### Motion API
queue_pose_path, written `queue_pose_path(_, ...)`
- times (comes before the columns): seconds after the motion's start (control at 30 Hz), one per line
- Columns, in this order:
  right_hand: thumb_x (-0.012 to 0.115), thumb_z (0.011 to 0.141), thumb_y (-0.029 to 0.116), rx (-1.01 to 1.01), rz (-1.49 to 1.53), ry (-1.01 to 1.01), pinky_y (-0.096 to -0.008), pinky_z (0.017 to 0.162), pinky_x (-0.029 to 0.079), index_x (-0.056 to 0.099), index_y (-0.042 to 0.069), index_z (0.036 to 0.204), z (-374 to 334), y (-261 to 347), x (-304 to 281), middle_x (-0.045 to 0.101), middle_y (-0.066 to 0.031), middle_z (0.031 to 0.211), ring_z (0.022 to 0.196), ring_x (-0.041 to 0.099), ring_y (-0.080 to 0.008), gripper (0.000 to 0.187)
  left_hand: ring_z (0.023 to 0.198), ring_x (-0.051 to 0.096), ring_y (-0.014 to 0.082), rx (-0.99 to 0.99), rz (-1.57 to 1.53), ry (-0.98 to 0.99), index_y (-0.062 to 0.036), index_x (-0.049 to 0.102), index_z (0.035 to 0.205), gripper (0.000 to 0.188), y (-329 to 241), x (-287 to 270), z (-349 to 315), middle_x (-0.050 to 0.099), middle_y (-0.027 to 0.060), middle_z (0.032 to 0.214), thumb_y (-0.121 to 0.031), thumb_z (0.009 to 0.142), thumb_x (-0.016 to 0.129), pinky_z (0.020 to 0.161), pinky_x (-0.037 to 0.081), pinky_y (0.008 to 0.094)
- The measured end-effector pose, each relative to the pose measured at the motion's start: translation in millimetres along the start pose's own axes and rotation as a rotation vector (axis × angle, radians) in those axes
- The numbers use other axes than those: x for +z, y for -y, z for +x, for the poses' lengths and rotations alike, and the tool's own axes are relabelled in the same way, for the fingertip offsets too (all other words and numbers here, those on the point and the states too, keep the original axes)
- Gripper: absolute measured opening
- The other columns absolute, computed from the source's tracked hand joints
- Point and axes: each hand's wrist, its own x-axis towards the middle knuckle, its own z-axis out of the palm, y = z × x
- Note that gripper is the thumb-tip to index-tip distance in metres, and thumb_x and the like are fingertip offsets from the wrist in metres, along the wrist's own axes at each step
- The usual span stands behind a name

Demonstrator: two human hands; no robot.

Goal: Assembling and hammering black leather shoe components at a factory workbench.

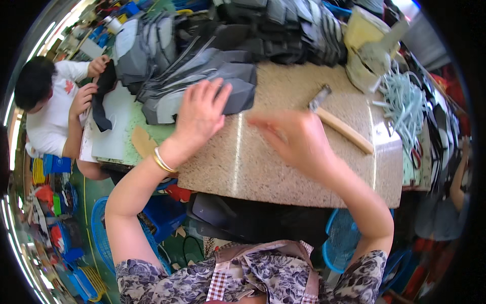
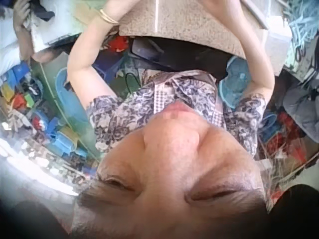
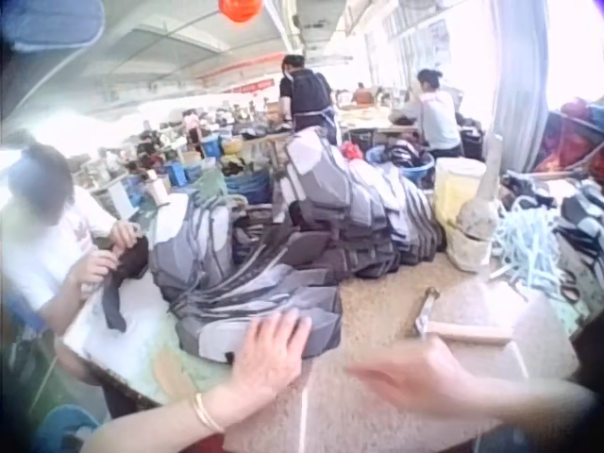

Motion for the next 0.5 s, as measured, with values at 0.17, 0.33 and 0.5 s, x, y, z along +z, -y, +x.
queue_pose_path(0.17, 0.063, 0.088, 0.008, -0.013, 0.178, 0.176, -0.0305, 0.078, 0.053, 0.069, -0.001, 0.107, 118.1, -69.8, 31.3, 0.073, -0.0136, 0.1, 0.085, 0.069, -0.02, 0.022, 0.101, 0.06, 0.0285, -0.028, -0.305, -0.205, -0.0029, 0.063, 0.104, 0.031, -3.4, 8.5, -3.0, 0.063, 0.0142, 0.106, -0.017, 0.076, 0.061, 0.086, 0.048, 0.0409)
queue_pose_path(0.33, 0.057, 0.094, 0.007, -0.182, 0.009, 0.342, -0.0309, 0.089, 0.05, 0.065, 0.0, 0.119, 129.3, -122.3, 41.2, 0.071, -0.0129, 0.104, 0.098, 0.067, -0.0217, 0.027, 0.074, 0.062, 0.0278, -0.355, -0.829, -0.477, -0.0044, 0.056, 0.078, 0.012, 22.6, -37.0, 5.7, 0.063, 0.0118, 0.079, -0.012, 0.087, 0.058, 0.067, 0.046, 0.042)
queue_pose_path(0.5, 0.057, 0.096, 0.008, -0.142, -0.14, 0.317, -0.0308, 0.095, 0.048, 0.056, 0.005, 0.134, 125.9, -119.5, 63.7, 0.069, -0.0112, 0.115, 0.107, 0.064, -0.0198, 0.038, 0.059, 0.06, 0.0387, -0.823, -0.351, -1.063, -0.0018, 0.052, 0.069, 0.021, 117.1, -153.8, -56.2, 0.056, 0.0184, 0.061, -0.011, 0.087, 0.057, 0.053, 0.043, 0.0446)
